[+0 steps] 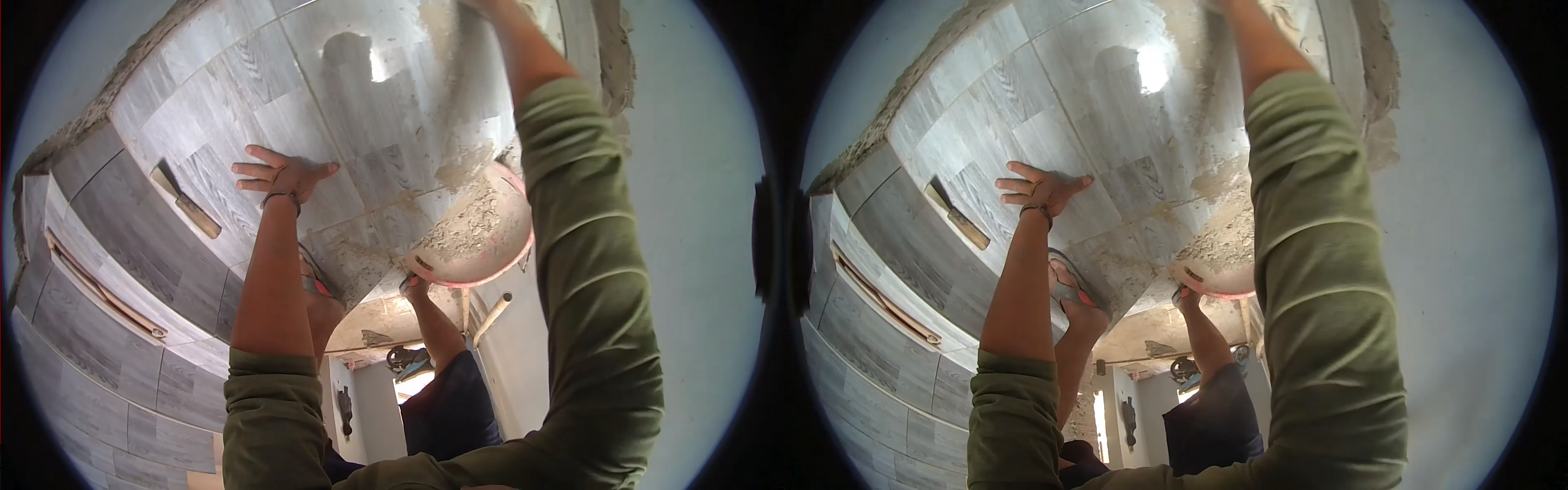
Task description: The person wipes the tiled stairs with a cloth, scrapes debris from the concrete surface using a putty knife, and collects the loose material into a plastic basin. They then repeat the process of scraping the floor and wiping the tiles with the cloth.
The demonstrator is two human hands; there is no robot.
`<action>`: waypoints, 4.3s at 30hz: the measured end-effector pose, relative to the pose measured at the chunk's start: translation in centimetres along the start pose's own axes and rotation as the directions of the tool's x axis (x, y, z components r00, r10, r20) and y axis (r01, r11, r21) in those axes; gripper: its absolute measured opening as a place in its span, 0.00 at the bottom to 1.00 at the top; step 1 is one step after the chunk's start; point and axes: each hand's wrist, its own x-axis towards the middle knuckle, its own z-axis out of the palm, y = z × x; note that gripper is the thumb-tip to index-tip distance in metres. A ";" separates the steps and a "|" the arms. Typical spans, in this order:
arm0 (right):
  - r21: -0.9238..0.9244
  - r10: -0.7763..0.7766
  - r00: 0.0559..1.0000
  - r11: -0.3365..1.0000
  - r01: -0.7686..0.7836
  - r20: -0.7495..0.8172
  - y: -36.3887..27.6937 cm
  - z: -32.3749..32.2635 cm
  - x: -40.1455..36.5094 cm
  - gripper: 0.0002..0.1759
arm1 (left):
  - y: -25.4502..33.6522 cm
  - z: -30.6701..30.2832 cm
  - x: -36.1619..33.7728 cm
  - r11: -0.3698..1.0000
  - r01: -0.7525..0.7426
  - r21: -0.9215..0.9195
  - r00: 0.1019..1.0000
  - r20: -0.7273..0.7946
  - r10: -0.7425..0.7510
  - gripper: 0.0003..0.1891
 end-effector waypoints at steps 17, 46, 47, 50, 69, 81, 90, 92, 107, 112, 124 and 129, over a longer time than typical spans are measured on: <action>0.198 -0.163 0.955 0.974 0.114 0.249 6.9 -14.0 -11.8 0.37 | 0.1 0.4 0.2 0.999 -0.035 0.027 0.999 -0.010 0.035 0.87; 0.335 0.007 0.990 0.941 -0.054 0.140 6.6 -17.6 -29.3 0.32 | -19.9 0.3 14.9 0.996 -0.061 -0.062 0.389 -0.921 -0.033 0.30; 0.323 -0.006 0.995 0.946 -0.027 0.100 7.5 -15.6 -27.4 0.35 | -20.5 0.2 15.1 0.997 -0.063 -0.049 0.441 -0.898 -0.016 0.28; 0.062 0.055 0.977 0.996 -0.069 0.207 7.4 -11.0 -24.2 0.37 | -20.9 -1.1 12.4 0.957 -0.265 -0.119 0.612 -0.788 0.071 0.24; 0.060 0.087 0.993 0.994 -0.092 0.077 8.6 -8.3 -25.0 0.41 | 30.4 -5.6 -16.3 -0.038 -0.471 0.881 0.074 0.083 0.994 0.23; 0.071 0.083 0.995 0.994 -0.086 0.048 8.8 -8.2 -24.9 0.39 | 28.9 -7.7 -16.4 -0.129 -0.306 0.943 0.026 0.143 0.989 0.25; 0.083 0.096 0.993 0.991 -0.102 0.073 8.7 -8.3 -24.9 0.40 | 28.8 -6.8 -13.6 -0.191 -0.361 0.913 -0.058 0.182 0.982 0.25; 0.080 0.095 0.994 0.992 -0.099 0.054 8.9 -8.3 -25.0 0.40 | 25.4 -7.4 -14.6 -0.194 -0.385 0.902 -0.007 0.207 0.978 0.23; 0.079 0.072 0.997 0.994 -0.073 0.010 9.4 -7.7 -24.9 0.38 | 28.1 -0.8 -15.1 -0.123 -0.386 0.914 -0.098 0.092 0.991 0.27; 0.091 0.075 0.997 0.993 -0.075 0.007 9.2 -7.5 -25.4 0.38 | 24.8 -1.9 -16.0 -0.071 -0.578 0.813 0.024 0.104 0.994 0.25; 0.074 0.096 0.992 0.992 -0.102 0.078 8.8 -8.1 -25.1 0.43 | 30.8 1.6 -17.3 -0.130 -0.617 0.776 -0.076 0.106 0.992 0.25; 0.057 0.098 0.993 0.993 -0.102 0.073 8.7 -8.3 -25.2 0.42 | 33.0 2.4 -18.3 -0.131 -0.602 0.788 0.031 0.187 0.982 0.28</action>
